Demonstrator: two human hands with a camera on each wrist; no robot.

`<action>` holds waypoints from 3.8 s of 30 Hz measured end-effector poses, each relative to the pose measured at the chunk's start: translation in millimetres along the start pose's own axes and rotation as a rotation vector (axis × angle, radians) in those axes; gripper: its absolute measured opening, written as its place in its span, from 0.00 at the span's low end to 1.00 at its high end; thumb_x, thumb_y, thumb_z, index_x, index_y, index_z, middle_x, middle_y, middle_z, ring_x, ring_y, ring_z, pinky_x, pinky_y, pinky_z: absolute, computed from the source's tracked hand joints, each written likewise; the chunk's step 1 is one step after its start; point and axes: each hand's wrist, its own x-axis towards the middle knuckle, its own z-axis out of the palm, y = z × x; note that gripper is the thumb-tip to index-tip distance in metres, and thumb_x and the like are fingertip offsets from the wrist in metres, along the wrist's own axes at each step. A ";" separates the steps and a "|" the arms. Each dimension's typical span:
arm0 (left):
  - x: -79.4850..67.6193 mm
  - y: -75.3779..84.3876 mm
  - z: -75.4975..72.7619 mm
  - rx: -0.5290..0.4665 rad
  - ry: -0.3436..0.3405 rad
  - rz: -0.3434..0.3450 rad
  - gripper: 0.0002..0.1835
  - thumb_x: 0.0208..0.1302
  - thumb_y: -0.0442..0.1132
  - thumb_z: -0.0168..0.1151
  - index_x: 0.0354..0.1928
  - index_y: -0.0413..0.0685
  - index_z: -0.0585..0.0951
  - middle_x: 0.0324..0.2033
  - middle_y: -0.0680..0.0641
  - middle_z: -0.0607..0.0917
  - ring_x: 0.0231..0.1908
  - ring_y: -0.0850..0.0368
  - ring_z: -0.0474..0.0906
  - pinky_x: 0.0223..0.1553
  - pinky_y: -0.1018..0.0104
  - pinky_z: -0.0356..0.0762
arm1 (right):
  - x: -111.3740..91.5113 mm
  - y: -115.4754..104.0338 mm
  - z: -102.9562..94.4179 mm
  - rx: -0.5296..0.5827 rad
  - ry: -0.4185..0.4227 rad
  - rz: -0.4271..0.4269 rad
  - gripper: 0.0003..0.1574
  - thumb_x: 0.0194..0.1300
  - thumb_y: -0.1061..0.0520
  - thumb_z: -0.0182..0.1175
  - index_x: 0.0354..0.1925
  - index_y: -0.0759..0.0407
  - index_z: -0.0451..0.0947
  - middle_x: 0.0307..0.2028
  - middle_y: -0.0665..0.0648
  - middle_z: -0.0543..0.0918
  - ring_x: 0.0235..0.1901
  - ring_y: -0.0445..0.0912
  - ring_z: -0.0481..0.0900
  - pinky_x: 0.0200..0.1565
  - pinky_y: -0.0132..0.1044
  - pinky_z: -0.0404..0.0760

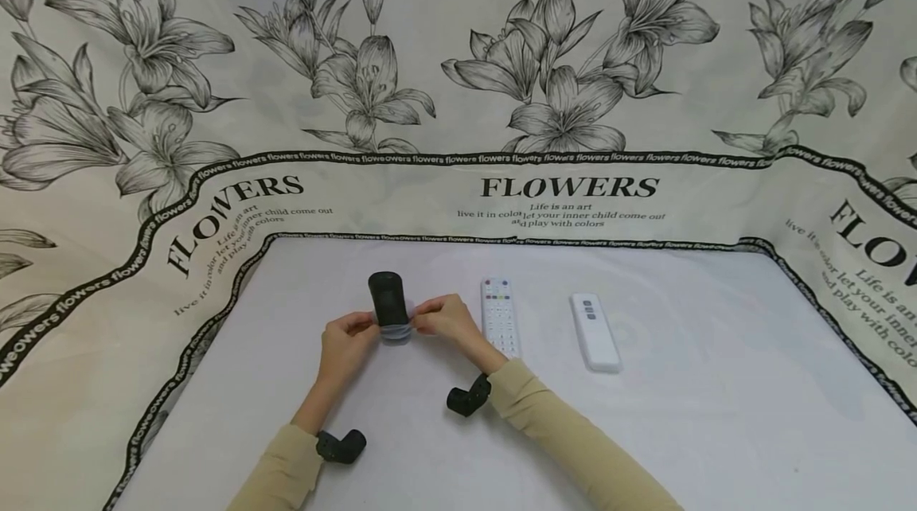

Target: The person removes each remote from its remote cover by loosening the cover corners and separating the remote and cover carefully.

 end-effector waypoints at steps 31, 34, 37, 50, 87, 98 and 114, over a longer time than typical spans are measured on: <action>1.5 -9.5 2.4 0.016 -0.002 0.000 0.12 0.53 0.28 0.64 0.41 0.31 0.84 0.38 0.35 0.87 0.38 0.56 0.85 0.36 0.83 0.73 | 2.1 5.3 1.9 -0.096 0.021 -0.024 0.11 0.51 0.63 0.66 0.35 0.67 0.86 0.30 0.60 0.88 0.22 0.36 0.78 0.30 0.26 0.77; 1.6 -9.6 2.5 0.021 0.001 -0.005 0.12 0.53 0.28 0.64 0.41 0.31 0.84 0.38 0.35 0.87 0.39 0.53 0.86 0.37 0.82 0.73 | 2.4 4.9 1.9 -0.102 0.020 -0.017 0.11 0.51 0.63 0.66 0.35 0.67 0.86 0.30 0.60 0.88 0.23 0.36 0.78 0.30 0.26 0.77; 1.6 -8.9 2.7 0.025 0.000 -0.010 0.11 0.53 0.28 0.64 0.40 0.32 0.84 0.38 0.36 0.88 0.39 0.51 0.86 0.37 0.82 0.73 | 2.5 4.7 1.7 -0.109 0.015 -0.013 0.11 0.51 0.63 0.66 0.35 0.67 0.86 0.30 0.60 0.88 0.23 0.36 0.78 0.30 0.26 0.77; 1.5 -5.8 2.8 0.056 -0.008 -0.031 0.11 0.52 0.29 0.64 0.39 0.32 0.85 0.36 0.36 0.88 0.35 0.55 0.85 0.35 0.80 0.73 | 3.7 6.7 1.0 -0.125 0.013 -0.012 0.11 0.50 0.62 0.66 0.34 0.66 0.86 0.28 0.57 0.88 0.23 0.37 0.76 0.28 0.26 0.74; 1.0 1.6 -3.4 0.222 -0.031 -0.007 0.12 0.50 0.31 0.65 0.38 0.33 0.86 0.33 0.37 0.88 0.35 0.48 0.86 0.37 0.63 0.81 | 3.1 13.1 7.8 -0.131 0.024 0.031 0.10 0.50 0.63 0.68 0.33 0.66 0.86 0.31 0.59 0.88 0.23 0.37 0.77 0.29 0.26 0.77; 2.8 3.6 -0.9 0.238 -0.022 0.007 0.12 0.48 0.30 0.65 0.37 0.33 0.86 0.31 0.38 0.88 0.33 0.49 0.86 0.36 0.65 0.80 | 1.0 11.1 6.7 -0.175 0.052 0.009 0.09 0.48 0.62 0.69 0.32 0.65 0.86 0.29 0.58 0.88 0.23 0.37 0.76 0.28 0.26 0.74; 8.4 0.3 -6.4 0.241 -0.056 -0.090 0.11 0.50 0.37 0.67 0.36 0.40 0.88 0.31 0.43 0.89 0.35 0.54 0.83 0.35 0.67 0.77 | 0.5 12.3 6.7 -0.186 0.036 -0.014 0.10 0.50 0.61 0.69 0.33 0.64 0.86 0.27 0.58 0.88 0.21 0.36 0.77 0.28 0.26 0.74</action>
